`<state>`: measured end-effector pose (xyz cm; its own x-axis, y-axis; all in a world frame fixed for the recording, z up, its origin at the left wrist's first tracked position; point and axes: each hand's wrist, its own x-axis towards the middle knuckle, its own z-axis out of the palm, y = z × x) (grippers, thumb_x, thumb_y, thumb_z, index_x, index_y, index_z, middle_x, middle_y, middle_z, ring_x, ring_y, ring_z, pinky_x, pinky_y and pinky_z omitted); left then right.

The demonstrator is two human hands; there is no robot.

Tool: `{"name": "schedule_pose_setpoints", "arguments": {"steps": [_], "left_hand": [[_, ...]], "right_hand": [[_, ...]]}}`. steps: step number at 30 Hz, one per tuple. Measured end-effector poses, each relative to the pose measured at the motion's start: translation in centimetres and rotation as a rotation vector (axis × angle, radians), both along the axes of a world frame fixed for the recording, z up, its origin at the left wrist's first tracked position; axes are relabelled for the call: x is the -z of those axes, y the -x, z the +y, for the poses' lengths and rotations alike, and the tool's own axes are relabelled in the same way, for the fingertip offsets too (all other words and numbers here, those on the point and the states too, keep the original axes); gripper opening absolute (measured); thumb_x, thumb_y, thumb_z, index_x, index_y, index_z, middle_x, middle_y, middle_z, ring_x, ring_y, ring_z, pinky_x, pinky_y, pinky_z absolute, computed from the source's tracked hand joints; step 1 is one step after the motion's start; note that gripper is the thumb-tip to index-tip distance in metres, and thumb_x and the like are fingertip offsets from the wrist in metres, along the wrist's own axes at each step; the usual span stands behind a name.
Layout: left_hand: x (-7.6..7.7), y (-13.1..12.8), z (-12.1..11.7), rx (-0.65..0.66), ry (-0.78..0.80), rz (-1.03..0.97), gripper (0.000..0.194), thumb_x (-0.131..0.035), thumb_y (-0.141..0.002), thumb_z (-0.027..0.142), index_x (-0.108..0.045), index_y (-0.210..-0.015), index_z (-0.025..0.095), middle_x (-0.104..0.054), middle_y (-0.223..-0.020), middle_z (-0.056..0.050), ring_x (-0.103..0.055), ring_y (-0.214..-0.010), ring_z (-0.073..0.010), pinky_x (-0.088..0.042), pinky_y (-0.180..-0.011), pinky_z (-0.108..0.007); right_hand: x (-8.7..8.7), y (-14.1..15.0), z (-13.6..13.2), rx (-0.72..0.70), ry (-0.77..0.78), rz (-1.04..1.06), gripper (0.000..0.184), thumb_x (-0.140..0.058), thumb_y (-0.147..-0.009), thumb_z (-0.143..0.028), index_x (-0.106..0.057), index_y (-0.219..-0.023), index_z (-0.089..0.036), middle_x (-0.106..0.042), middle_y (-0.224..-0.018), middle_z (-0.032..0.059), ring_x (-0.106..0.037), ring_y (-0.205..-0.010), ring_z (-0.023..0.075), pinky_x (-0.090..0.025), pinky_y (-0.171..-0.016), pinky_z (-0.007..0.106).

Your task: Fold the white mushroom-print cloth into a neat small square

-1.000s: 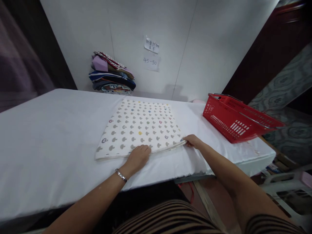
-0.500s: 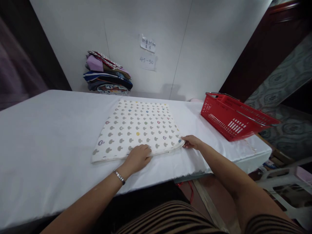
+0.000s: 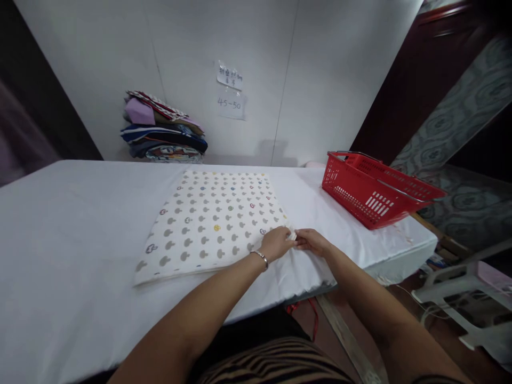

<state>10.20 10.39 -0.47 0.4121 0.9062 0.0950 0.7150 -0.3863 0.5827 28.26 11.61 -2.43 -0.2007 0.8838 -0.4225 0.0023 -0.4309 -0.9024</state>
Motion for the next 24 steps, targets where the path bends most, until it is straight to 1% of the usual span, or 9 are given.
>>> {"name": "schedule_pose_setpoints", "arguments": {"steps": [2, 4, 6, 9, 11, 15, 19, 22, 24], "left_hand": [[0.5, -0.8, 0.7, -0.03, 0.077, 0.004, 0.025, -0.056, -0.077, 0.04, -0.064, -0.092, 0.022, -0.066, -0.094, -0.002, -0.059, -0.086, -0.0172, -0.042, -0.072, -0.025], [1.0, -1.2, 1.2, -0.048, 0.12, -0.003, 0.022, -0.05, -0.08, 0.036, -0.066, -0.086, 0.022, -0.068, -0.088, -0.002, -0.06, -0.081, -0.016, -0.041, -0.07, -0.025], [1.3, -1.2, 1.4, -0.054, 0.12, -0.011, 0.025, -0.045, -0.082, 0.032, -0.067, -0.079, 0.021, -0.069, -0.083, -0.003, -0.06, -0.077, -0.0155, -0.04, -0.067, -0.025], [1.3, -1.1, 1.6, -0.08, 0.106, -0.009, 0.027, -0.043, -0.082, 0.028, -0.067, -0.073, 0.019, -0.069, -0.078, -0.004, -0.059, -0.073, -0.0155, -0.039, -0.065, -0.025], [1.2, -1.2, 1.6, -0.117, 0.1, -0.001, 0.027, -0.042, -0.083, 0.026, -0.066, -0.074, 0.019, -0.069, -0.079, -0.004, -0.059, -0.075, -0.0159, -0.039, -0.066, -0.025], [1.1, -1.4, 1.3, -0.195, 0.084, 0.019, 0.027, -0.04, -0.085, 0.025, -0.066, -0.082, 0.019, -0.069, -0.086, -0.005, -0.06, -0.081, -0.017, -0.04, -0.071, -0.026], [1.1, -1.6, 0.9, -0.211, 0.065, 0.051, 0.026, -0.039, -0.087, 0.026, -0.065, -0.085, 0.019, -0.068, -0.089, -0.006, -0.06, -0.084, -0.0177, -0.04, -0.072, -0.027], [1.2, -1.7, 0.7, -0.206, 0.048, 0.071, 0.026, -0.039, -0.088, 0.026, -0.064, -0.086, 0.019, -0.068, -0.089, -0.006, -0.06, -0.085, -0.0181, -0.04, -0.073, -0.027], [1.2, -1.7, 0.7, -0.21, 0.039, 0.073, 0.026, -0.038, -0.088, 0.026, -0.064, -0.086, 0.019, -0.068, -0.089, -0.006, -0.06, -0.085, -0.0179, -0.04, -0.073, -0.027]], "right_hand": [[0.3, 0.1, -0.1, 0.018, -0.03, -0.002, 0.012, -0.057, -0.085, -0.023, -0.063, -0.084, -0.012, -0.067, -0.067, 0.0047, -0.063, -0.058, 0.0102, -0.053, -0.053, 0.019], [0.5, 0.2, -0.2, 0.022, -0.054, -0.001, 0.011, -0.059, -0.083, -0.022, -0.063, -0.083, -0.012, -0.067, -0.068, 0.0039, -0.062, -0.057, 0.0097, -0.052, -0.052, 0.018], [0.6, 0.3, -0.2, 0.016, -0.075, 0.001, 0.01, -0.061, -0.081, -0.023, -0.064, -0.081, -0.013, -0.066, -0.069, 0.0036, -0.062, -0.057, 0.0092, -0.052, -0.051, 0.017], [0.7, 0.1, -0.2, 0.005, -0.103, -0.009, 0.011, -0.062, -0.08, -0.025, -0.064, -0.081, -0.014, -0.067, -0.073, 0.0038, -0.062, -0.058, 0.009, -0.05, -0.05, 0.017], [0.7, 0.1, -0.2, 0.0, -0.112, -0.021, 0.011, -0.063, -0.079, -0.026, -0.065, -0.083, -0.015, -0.067, -0.074, 0.0038, -0.062, -0.059, 0.0093, -0.05, -0.05, 0.017], [0.7, 0.1, -0.4, -0.009, -0.136, -0.016, 0.013, -0.063, -0.077, -0.026, -0.065, -0.085, -0.016, -0.067, -0.073, 0.0036, -0.061, -0.059, 0.0092, -0.049, -0.049, 0.016], [0.6, 0.2, -0.5, -0.023, -0.166, -0.002, 0.016, -0.064, -0.075, -0.028, -0.065, -0.086, -0.015, -0.066, -0.073, 0.0033, -0.06, -0.058, 0.0088, -0.047, -0.048, 0.016], [0.6, 0.1, -0.5, -0.045, -0.173, -0.003, 0.024, -0.066, -0.072, -0.03, -0.063, -0.091, -0.015, -0.065, -0.069, 0.0026, -0.059, -0.056, 0.0093, -0.048, -0.048, 0.017], [0.7, 0.2, -0.6, -0.013, -0.187, 0.0, 0.037, -0.069, -0.069, -0.029, -0.058, -0.102, -0.017, -0.064, -0.068, 0.0004, -0.059, -0.056, 0.0105, -0.047, -0.047, 0.019]]}}
